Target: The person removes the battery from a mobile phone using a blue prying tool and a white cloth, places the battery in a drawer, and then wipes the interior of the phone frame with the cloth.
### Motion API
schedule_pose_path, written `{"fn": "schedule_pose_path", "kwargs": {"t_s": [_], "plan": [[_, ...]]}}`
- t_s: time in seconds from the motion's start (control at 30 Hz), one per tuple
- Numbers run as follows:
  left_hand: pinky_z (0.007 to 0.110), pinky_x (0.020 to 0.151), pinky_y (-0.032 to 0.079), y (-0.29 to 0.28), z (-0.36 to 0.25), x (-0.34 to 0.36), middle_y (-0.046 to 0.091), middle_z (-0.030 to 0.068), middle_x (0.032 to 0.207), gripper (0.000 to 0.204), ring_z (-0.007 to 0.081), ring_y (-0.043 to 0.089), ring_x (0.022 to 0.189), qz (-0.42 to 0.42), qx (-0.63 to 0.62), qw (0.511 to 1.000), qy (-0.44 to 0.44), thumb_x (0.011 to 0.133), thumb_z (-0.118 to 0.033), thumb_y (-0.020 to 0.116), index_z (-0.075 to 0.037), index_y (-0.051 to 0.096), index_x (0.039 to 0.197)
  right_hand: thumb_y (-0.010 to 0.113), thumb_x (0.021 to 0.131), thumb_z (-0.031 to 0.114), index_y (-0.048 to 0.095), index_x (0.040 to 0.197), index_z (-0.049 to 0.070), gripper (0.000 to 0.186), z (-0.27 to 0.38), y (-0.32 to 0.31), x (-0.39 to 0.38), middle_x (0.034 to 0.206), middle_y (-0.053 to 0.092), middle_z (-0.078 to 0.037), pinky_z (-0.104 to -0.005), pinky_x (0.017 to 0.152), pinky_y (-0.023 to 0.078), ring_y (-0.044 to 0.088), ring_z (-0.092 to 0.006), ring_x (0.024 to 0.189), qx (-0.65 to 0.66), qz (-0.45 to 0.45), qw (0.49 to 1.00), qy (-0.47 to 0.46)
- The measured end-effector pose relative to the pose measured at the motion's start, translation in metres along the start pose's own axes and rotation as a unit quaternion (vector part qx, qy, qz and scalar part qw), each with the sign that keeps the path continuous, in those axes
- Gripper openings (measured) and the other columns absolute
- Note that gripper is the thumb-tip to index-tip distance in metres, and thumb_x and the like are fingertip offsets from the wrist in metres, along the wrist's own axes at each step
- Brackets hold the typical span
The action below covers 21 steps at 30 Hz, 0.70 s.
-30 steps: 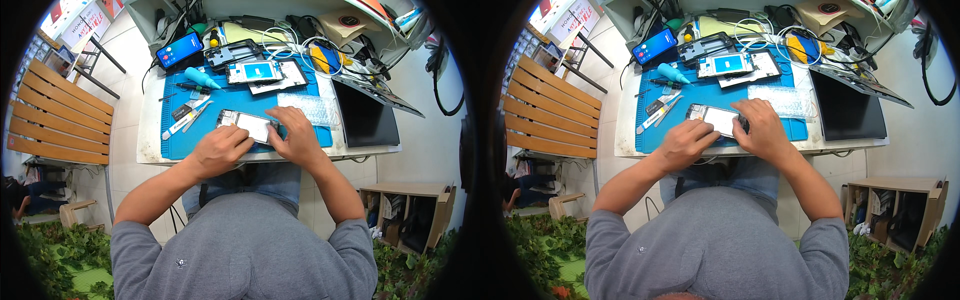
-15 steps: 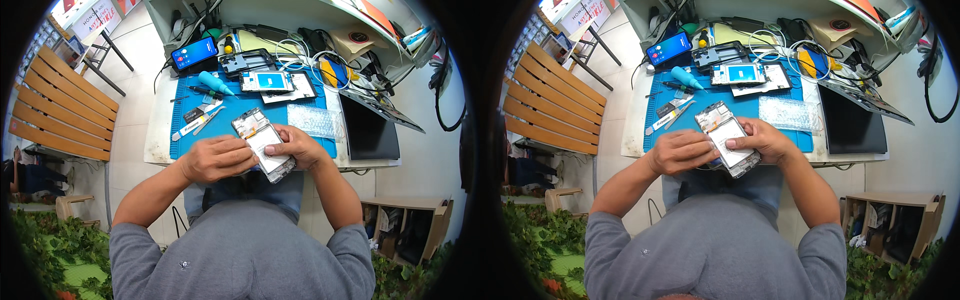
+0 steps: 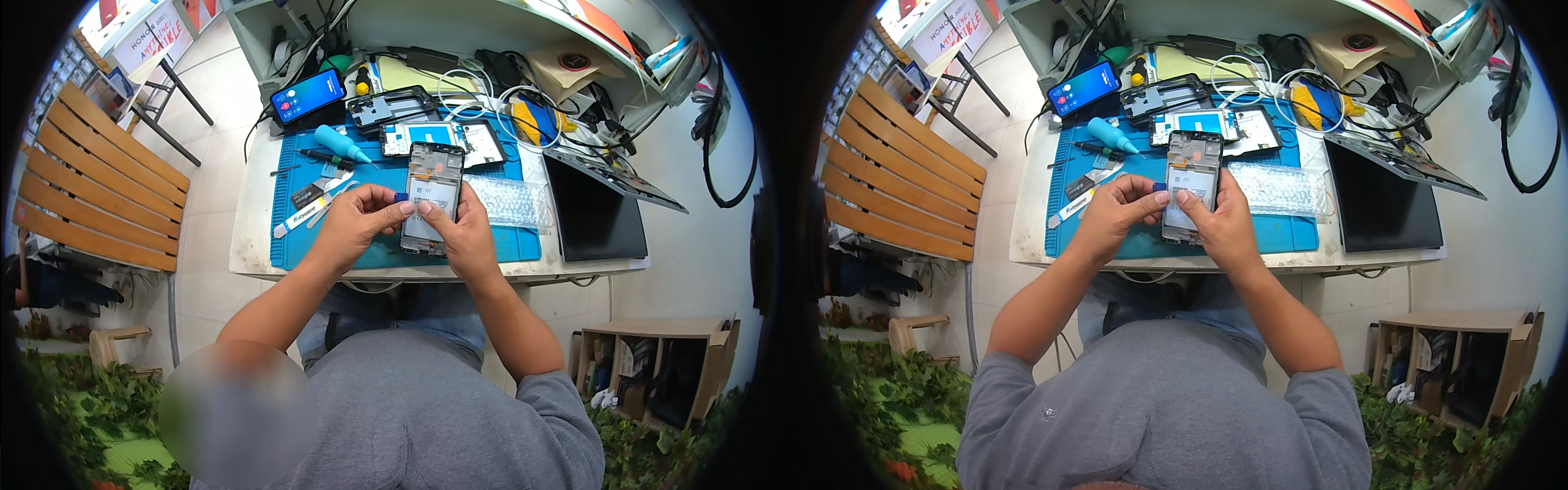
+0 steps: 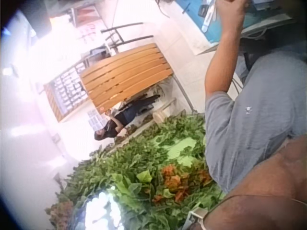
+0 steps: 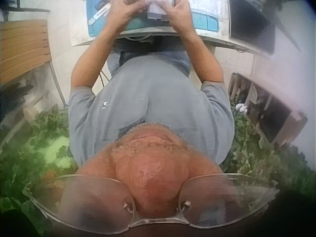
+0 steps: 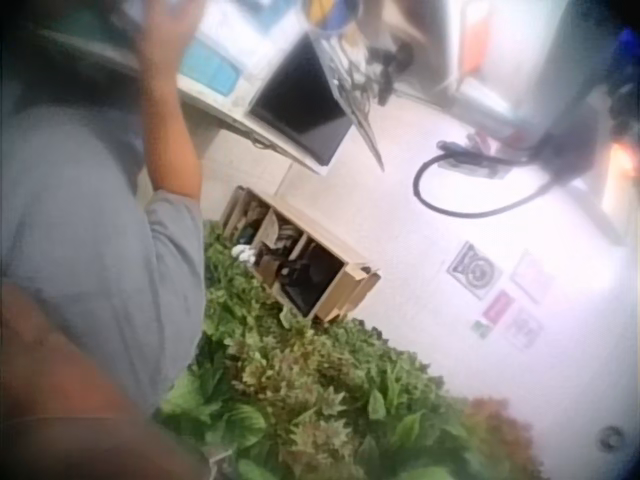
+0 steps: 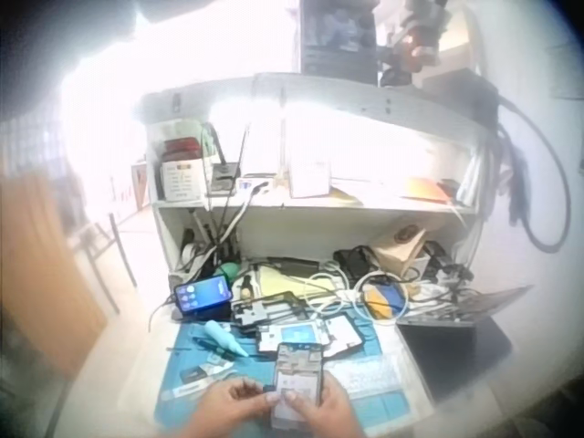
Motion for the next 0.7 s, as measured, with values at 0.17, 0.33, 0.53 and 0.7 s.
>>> {"fn": "schedule_pose_path", "kwargs": {"t_s": [0.17,0.33,0.53,0.7], "plan": [[0.026,0.076,0.059,-0.006,0.009,0.006,0.076,0.0047,0.092,0.024,0.0116,0.071,0.083,0.003,-0.027,1.000,-0.010,0.095,-0.020,0.090,-0.002,0.076,0.099,0.075,0.105,0.006,0.056,0.143,-0.003,0.044,-0.004,-0.006,-0.005,0.129,0.074,-0.015,-0.0355,0.099,0.062,0.074,-0.0195,0.115,0.007,-0.013,1.000,0.002],[0.029,0.077,0.063,-0.007,0.003,0.008,0.077,0.0061,0.094,0.022,0.0134,0.075,0.084,0.035,-0.043,0.998,-0.031,0.096,-0.016,0.089,-0.002,0.073,0.102,0.075,0.099,0.001,0.057,0.143,-0.002,0.048,-0.002,-0.011,-0.006,0.127,0.075,-0.016,-0.0385,0.098,0.064,0.077,-0.0233,0.112,0.090,-0.034,0.994,0.051],[0.027,0.073,0.066,-0.003,0.002,0.009,0.079,0.0061,0.095,0.020,0.0137,0.078,0.082,0.098,-0.132,0.983,-0.086,0.099,-0.013,0.085,-0.006,0.068,0.108,0.064,0.101,0.014,0.060,0.142,-0.004,0.045,-0.006,-0.010,-0.011,0.125,0.076,-0.018,-0.0445,0.095,0.067,0.079,-0.0297,0.106,0.281,-0.018,0.945,0.164],[0.026,0.073,0.065,-0.003,0.010,0.006,0.079,0.0068,0.095,0.026,0.0142,0.078,0.082,0.138,-0.231,0.956,-0.116,0.100,-0.017,0.085,-0.008,0.065,0.115,0.051,0.105,0.020,0.054,0.152,-0.006,0.054,0.000,-0.002,-0.010,0.130,0.073,-0.023,-0.0505,0.099,0.066,0.077,-0.0363,0.114,0.355,0.087,0.922,0.130]]}}
Point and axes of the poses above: each hand's wrist, its own x-axis towards the middle knuckle, its own y-axis out of the palm, z = x × y, the point moved 2 cm from there along x, towards the middle knuckle
